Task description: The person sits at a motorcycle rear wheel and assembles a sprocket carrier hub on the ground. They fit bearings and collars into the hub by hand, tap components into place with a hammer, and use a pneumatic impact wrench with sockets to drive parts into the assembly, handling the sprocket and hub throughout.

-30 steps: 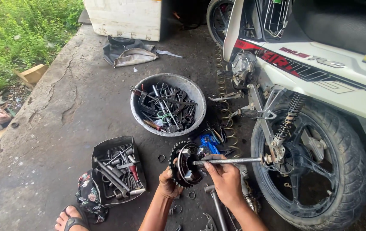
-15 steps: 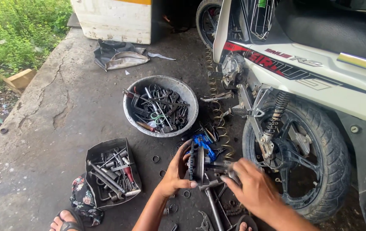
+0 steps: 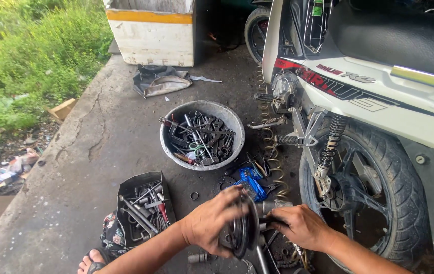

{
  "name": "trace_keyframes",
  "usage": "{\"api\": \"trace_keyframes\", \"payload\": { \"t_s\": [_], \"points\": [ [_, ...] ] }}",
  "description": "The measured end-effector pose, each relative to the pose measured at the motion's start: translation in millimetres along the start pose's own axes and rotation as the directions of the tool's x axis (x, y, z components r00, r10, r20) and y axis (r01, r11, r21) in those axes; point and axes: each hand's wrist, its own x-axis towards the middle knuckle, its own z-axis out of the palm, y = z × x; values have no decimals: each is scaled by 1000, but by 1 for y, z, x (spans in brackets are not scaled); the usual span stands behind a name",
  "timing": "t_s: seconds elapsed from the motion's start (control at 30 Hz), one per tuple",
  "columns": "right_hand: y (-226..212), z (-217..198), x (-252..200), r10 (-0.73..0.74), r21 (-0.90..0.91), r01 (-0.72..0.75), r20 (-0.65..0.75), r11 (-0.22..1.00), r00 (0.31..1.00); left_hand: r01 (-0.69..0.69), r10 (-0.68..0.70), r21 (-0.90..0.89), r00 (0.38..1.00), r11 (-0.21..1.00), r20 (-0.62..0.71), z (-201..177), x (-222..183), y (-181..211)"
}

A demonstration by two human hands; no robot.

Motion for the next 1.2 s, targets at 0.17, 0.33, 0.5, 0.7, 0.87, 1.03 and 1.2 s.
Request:
{"api": "trace_keyframes", "payload": {
  "t_s": [0.17, 0.33, 0.5, 0.7, 0.87, 1.03, 1.2],
  "points": [
    [21, 10, -9, 260, 35, -257, -100, 966, 961, 986, -803, -165, 89, -11, 589, -16, -7, -37],
    [17, -9, -1, 401, 16, -401, -86, 916, 912, 907, -906, 167, 341, 387, 250, -33, 7, -25],
    [7, -11, 2, 136, 10, -136, -108, 991, 985, 800, -797, -296, 581, 522, 164, -16, 19, -13],
    [-5, -13, 3, 213, -100, -217, -55, 971, 976, 801, -778, -403, 567, 443, 271, 11, -5, -21],
    [5, -1, 4, 219, -153, -221, -32, 963, 975, 829, -809, -436, 503, 351, 304, 15, -8, -15],
    [-7, -5, 12, 361, -108, -351, 103, 930, 927, 867, -832, -410, 435, 283, 345, 12, -8, -14],
    [-5, -3, 14, 300, -91, -292, 86, 952, 950, 865, -826, -419, 438, 278, 355, 11, -11, -16]
  ]
}}
